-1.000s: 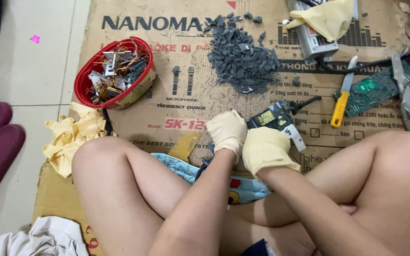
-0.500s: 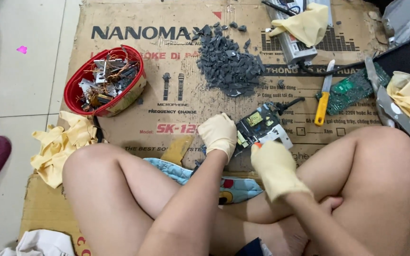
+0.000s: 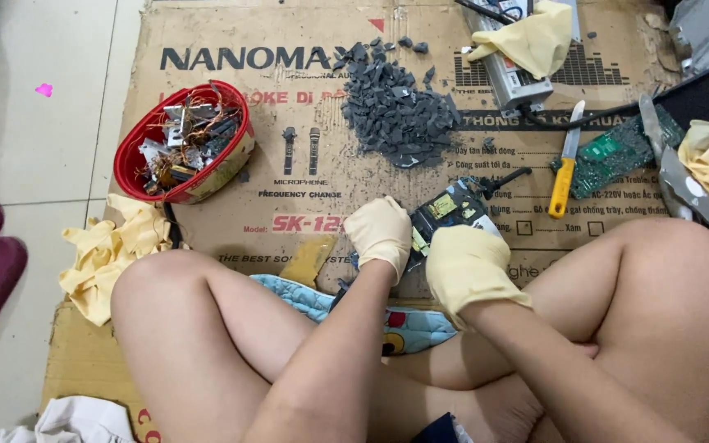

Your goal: The person sits on a cardboard sheet on the floor and uses a screwdriver to disassemble a black electronic device. They remove screws and separate the casing, revealing internal components, while wearing yellow gloves.

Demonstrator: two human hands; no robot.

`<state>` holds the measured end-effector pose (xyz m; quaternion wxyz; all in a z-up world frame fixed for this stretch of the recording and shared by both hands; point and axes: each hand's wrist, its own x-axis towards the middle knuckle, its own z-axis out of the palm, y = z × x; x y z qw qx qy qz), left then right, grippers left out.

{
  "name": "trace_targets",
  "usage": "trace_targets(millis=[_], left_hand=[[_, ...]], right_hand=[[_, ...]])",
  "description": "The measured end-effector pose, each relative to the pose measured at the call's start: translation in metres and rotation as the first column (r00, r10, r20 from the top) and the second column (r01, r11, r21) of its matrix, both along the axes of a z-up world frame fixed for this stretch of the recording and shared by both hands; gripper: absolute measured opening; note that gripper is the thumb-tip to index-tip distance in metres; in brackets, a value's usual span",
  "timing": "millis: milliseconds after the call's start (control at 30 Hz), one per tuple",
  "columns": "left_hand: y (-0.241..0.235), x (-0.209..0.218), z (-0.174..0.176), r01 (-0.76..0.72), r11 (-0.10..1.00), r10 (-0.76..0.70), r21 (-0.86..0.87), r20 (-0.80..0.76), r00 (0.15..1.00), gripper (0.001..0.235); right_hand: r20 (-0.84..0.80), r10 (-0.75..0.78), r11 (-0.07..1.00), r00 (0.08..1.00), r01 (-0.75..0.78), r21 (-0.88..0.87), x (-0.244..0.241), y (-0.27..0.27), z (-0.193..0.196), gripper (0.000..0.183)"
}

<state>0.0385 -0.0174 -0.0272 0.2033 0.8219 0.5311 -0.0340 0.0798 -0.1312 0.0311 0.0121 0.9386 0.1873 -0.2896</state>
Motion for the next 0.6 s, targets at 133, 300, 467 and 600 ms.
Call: trace_targets(millis=[133,300,467,600], left_hand=[[0.005,0.002,-0.006,0.019,1.0,-0.018,-0.011,0.034,0.999,0.051],[0.009,-0.003,-0.021,0.124,0.992,-0.123,-0.025,0.029,0.992,0.038],[0.005,-0.003,-0.009,0.123,0.991,-0.12,-0.049,0.054,0.991,0.036],[0.006,-0.004,-0.01,0.108,0.992,-0.106,-0.06,0.035,0.994,0.036]], right_hand=[[0.022,0.039,0.999,0.999,-0.038,-0.033,-0.005,0.01,0.001,0.068],[0.009,0.061,0.995,0.998,-0.06,-0.085,-0.025,-0.002,-0.011,0.072],[-0.022,0.052,0.992,0.998,-0.054,-0.118,-0.006,-0.039,-0.025,0.076],[-0.049,0.046,0.989,0.998,-0.052,-0.14,-0.002,-0.033,-0.006,0.075]])
